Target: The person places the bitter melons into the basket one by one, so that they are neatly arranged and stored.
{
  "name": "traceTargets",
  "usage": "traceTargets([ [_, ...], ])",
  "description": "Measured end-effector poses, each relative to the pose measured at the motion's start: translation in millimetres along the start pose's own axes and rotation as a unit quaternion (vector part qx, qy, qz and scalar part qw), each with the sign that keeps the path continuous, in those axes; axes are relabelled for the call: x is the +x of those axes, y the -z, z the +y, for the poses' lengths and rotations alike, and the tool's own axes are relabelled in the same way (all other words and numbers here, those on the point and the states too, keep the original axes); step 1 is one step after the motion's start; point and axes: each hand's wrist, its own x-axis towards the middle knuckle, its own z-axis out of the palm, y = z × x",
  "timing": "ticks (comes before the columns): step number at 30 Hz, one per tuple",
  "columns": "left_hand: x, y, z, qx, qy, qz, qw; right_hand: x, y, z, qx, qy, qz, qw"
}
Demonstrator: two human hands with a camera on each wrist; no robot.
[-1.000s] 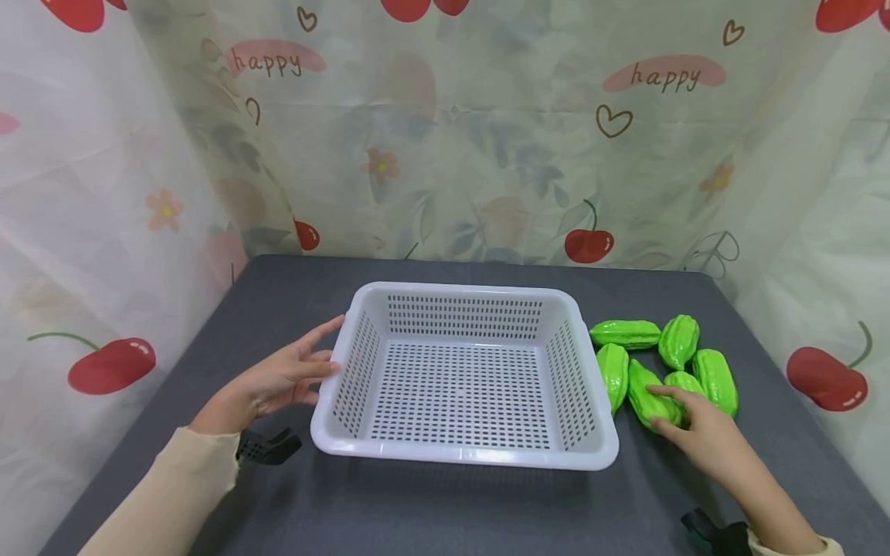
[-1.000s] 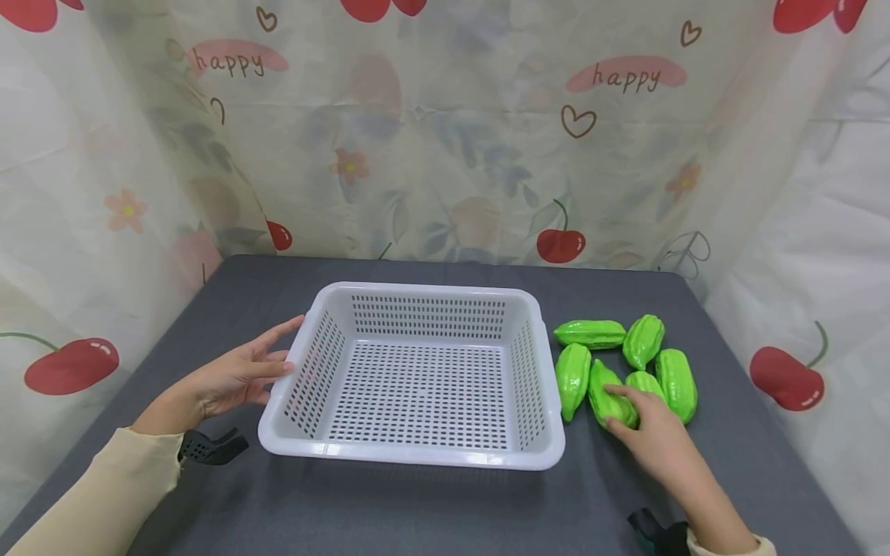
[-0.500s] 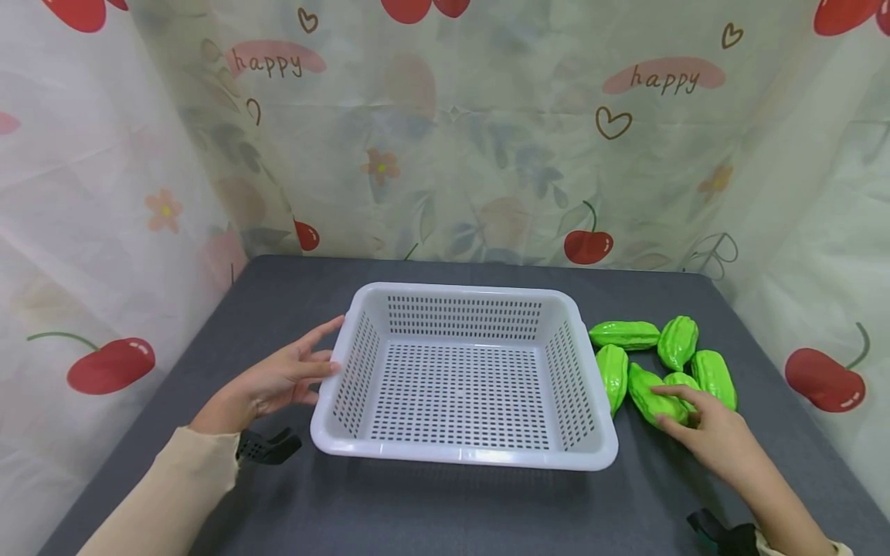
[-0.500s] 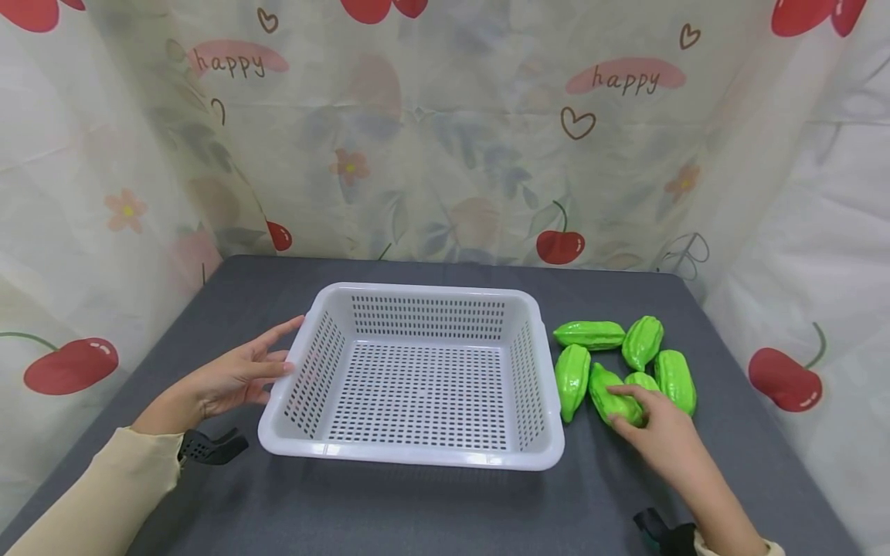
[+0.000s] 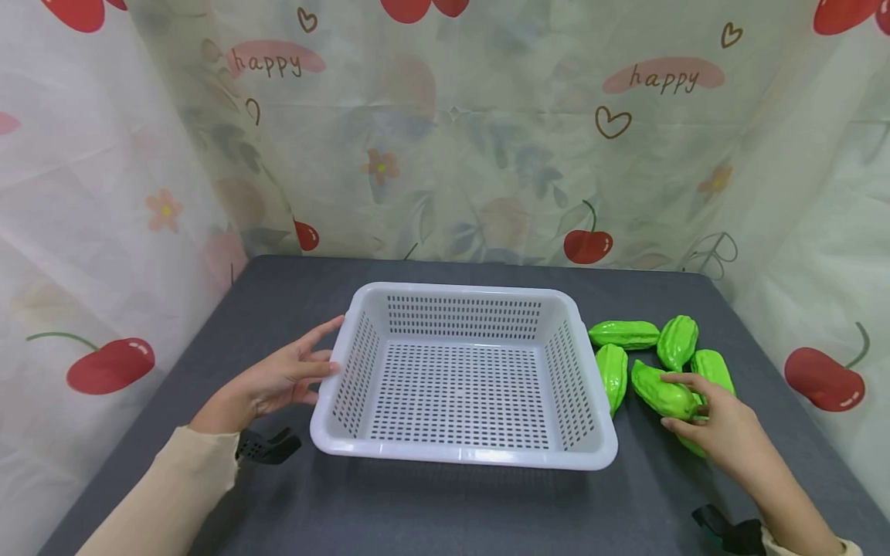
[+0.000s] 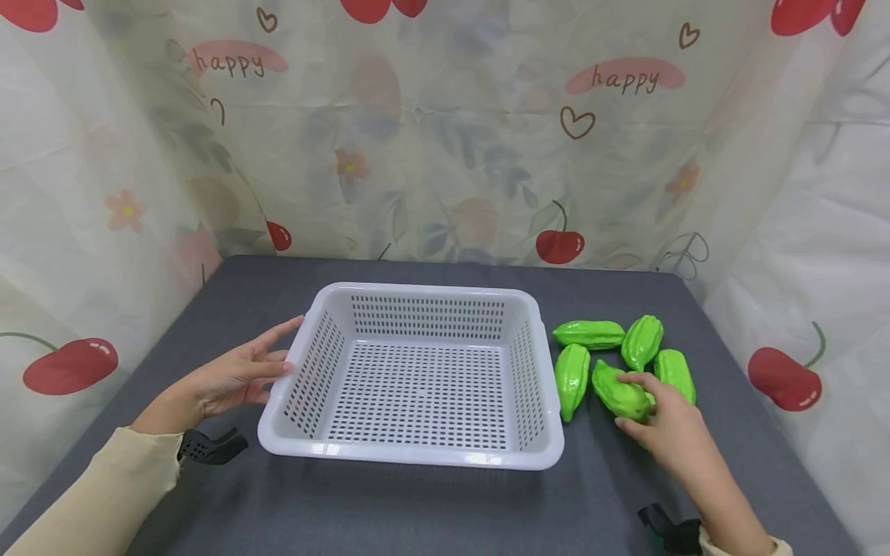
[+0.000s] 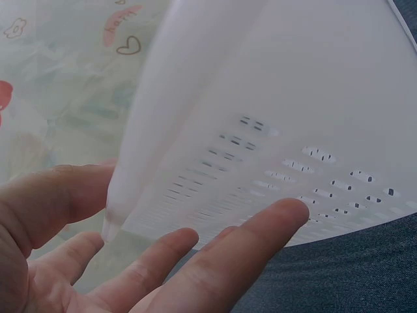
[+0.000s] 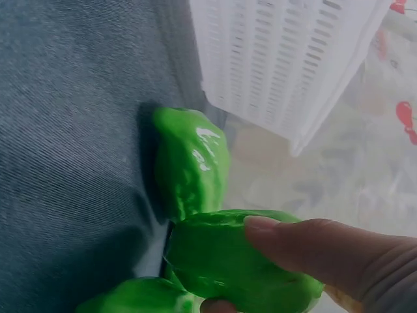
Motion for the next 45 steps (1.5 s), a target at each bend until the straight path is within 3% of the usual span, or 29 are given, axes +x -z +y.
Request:
traceTargets([
  [10, 0.3, 1.5, 0.0, 0.01, -0.004, 0.002, 0.9999, -0.3, 20, -9, 0.006, -0.008, 0.031, 0.9995],
  [25, 1.5, 2.5, -0.7, 0.011, -0.003, 0.001, 0.9999, 5.4, 47, -30, 0.039, 0.063, 0.112, 0.9909],
  [34, 2.4, 2.9, -1.0, 0.007, 0.0, -0.003, 1.0, 13.5, 54, -56, 0.036, 0.092, 0.108, 0.9892],
  [45, 2.3, 3.7, -2.4, 0.015, 0.0, -0.005, 0.9999, 31.6, 57, -99, 0.063, 0.168, 0.104, 0.9783],
])
